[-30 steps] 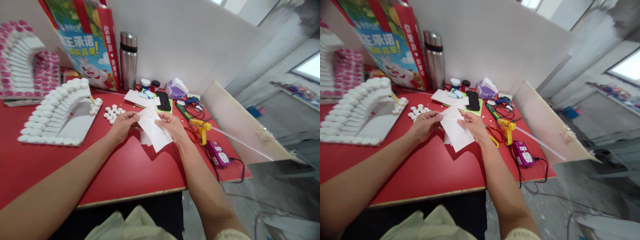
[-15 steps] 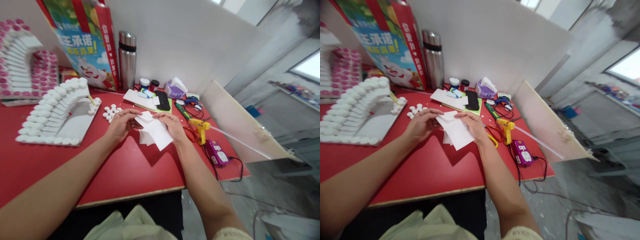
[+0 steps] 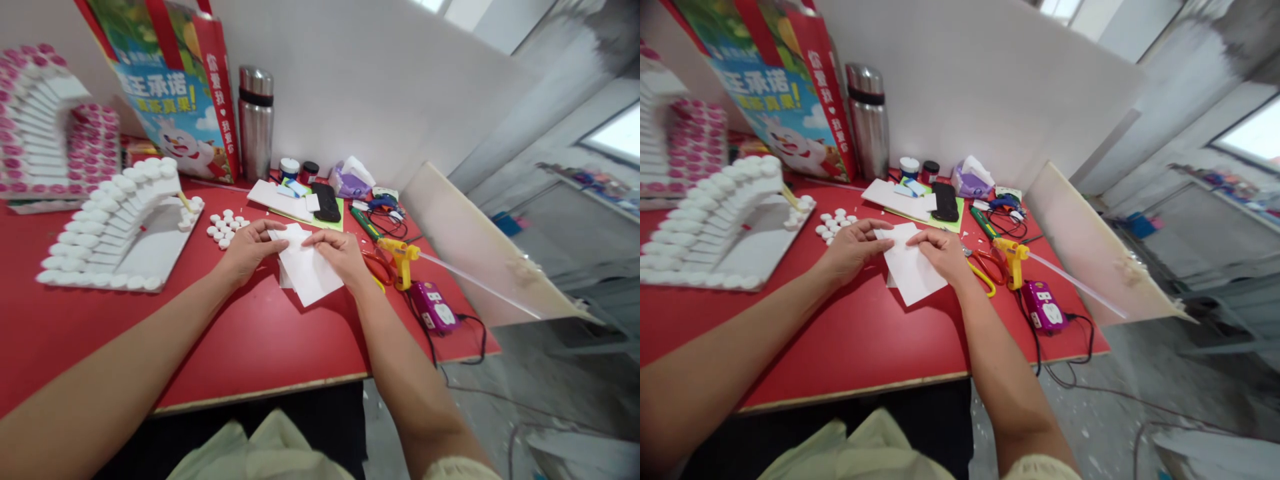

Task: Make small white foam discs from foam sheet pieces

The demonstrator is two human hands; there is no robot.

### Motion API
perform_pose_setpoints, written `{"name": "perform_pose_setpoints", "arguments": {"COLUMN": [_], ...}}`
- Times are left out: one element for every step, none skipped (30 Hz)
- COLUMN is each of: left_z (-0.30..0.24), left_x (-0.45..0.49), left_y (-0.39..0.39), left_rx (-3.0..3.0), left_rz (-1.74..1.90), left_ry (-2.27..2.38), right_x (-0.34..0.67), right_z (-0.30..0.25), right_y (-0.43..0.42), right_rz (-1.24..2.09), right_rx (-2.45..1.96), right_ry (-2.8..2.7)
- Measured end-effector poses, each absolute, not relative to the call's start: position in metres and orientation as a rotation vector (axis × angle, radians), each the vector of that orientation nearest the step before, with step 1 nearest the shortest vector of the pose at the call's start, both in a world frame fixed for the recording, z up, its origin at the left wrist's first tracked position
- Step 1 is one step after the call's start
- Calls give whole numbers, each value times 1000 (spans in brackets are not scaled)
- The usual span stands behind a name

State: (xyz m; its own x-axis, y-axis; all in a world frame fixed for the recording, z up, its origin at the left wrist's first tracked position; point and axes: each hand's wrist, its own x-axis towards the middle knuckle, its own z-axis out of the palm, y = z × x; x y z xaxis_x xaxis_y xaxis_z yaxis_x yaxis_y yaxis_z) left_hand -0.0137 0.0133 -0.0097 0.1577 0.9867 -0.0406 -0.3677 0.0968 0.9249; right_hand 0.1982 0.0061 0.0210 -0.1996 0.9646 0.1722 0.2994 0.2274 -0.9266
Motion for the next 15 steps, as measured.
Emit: {"name": "perform_pose_setpoints", "arguments": {"left_z": [-10, -9, -9, -8, -7, -7, -6, -6, -6, -5, -5, -5, -4, -4, -4], "left_x": [-14, -15, -15, -16, -16, -16, -16, -16, -16, -16, -15, -15, -14, -14, -14], "left_y": [14, 14, 14, 14, 15, 15, 15, 14, 14, 14, 13, 12, 12, 11, 11], "left_rx": [942, 935, 927, 925, 930, 938, 949, 962, 976, 991, 1006, 1021, 1034, 1043, 1048], "left_rz": [1220, 1235, 1248, 1258, 1264, 1266, 1263, 1256, 1249, 1242, 1236, 1229, 1224, 1219, 1214], "left_ry": [853, 856, 861, 864, 865, 864, 862, 863, 869, 881, 895, 906, 915, 919, 918], "right_x": [198, 198, 198, 198, 197, 197, 196, 196, 195, 195, 195, 195, 196, 196, 196], "right_z": [21, 22, 23, 23, 24, 24, 23, 22, 20, 17, 15, 13, 11, 10, 9], "right_y": [6, 5, 5, 5, 5, 6, 6, 7, 8, 9, 10, 11, 11, 11, 11], "right_rz": [1023, 1054, 1088, 1123, 1155, 1185, 1215, 1243, 1272, 1297, 1318, 1334, 1342, 1350, 1357], "right_rx": [-1180, -1157, -1133, -1117, -1117, -1132, -1158, -1189, -1218, -1238, -1248, -1251, -1250, -1245, -1242], "right_ry": [-1677, -1672, -1648, -1609, -1557, -1504, -1459, -1426, -1406, -1398, -1399, -1402, -1402, -1399, -1392]}}
